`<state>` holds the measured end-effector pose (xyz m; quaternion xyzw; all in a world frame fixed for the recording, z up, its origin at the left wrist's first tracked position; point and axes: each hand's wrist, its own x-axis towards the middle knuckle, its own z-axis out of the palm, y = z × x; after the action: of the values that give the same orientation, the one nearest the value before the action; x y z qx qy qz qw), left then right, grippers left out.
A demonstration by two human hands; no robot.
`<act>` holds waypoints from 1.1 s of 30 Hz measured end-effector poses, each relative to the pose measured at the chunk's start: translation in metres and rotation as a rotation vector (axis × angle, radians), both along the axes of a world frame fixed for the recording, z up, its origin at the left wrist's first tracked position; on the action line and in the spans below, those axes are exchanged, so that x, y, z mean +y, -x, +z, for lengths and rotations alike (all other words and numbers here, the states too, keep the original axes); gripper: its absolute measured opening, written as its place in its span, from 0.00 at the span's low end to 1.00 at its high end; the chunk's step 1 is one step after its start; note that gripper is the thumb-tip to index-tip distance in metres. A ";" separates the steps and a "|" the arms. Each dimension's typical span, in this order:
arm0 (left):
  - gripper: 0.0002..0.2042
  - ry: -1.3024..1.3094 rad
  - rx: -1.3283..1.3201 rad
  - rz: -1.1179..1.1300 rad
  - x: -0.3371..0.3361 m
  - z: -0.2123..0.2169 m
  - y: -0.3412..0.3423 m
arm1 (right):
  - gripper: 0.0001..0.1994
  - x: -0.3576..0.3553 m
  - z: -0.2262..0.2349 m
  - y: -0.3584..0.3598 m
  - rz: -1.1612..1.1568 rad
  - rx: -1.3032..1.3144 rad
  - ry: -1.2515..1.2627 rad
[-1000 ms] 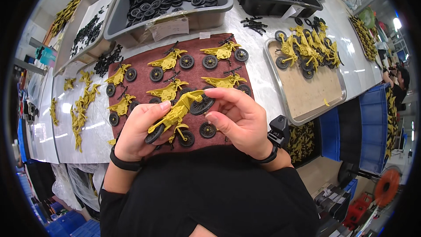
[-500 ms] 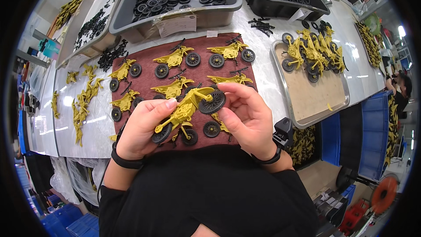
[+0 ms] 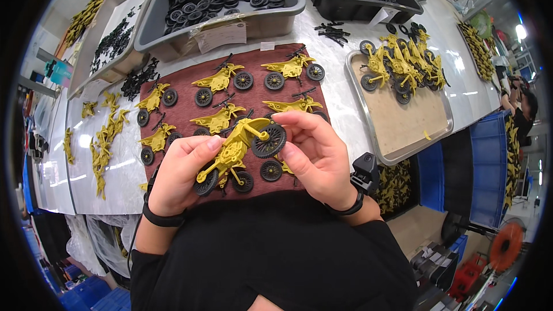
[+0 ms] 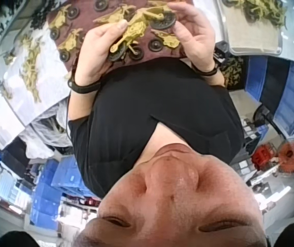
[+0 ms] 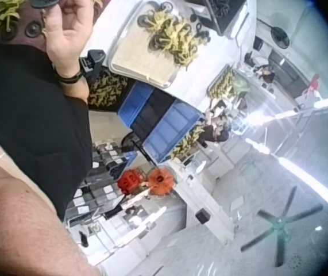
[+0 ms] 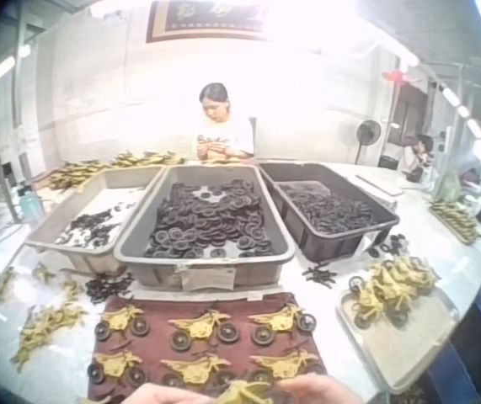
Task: Assembling small toy motorcycles by attaching wheels and bodies.
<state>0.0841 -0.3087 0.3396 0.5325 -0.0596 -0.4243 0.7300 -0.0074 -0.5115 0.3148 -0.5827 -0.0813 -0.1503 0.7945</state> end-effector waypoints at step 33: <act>0.22 -0.227 -1.257 0.132 0.001 -0.002 0.007 | 0.19 0.001 0.012 -0.009 -0.257 -0.102 0.474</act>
<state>0.0776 -0.3075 0.3372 0.7560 -0.3981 0.0108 0.5195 0.0018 -0.5105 0.3271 -0.7497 -0.0795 -0.2560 0.6050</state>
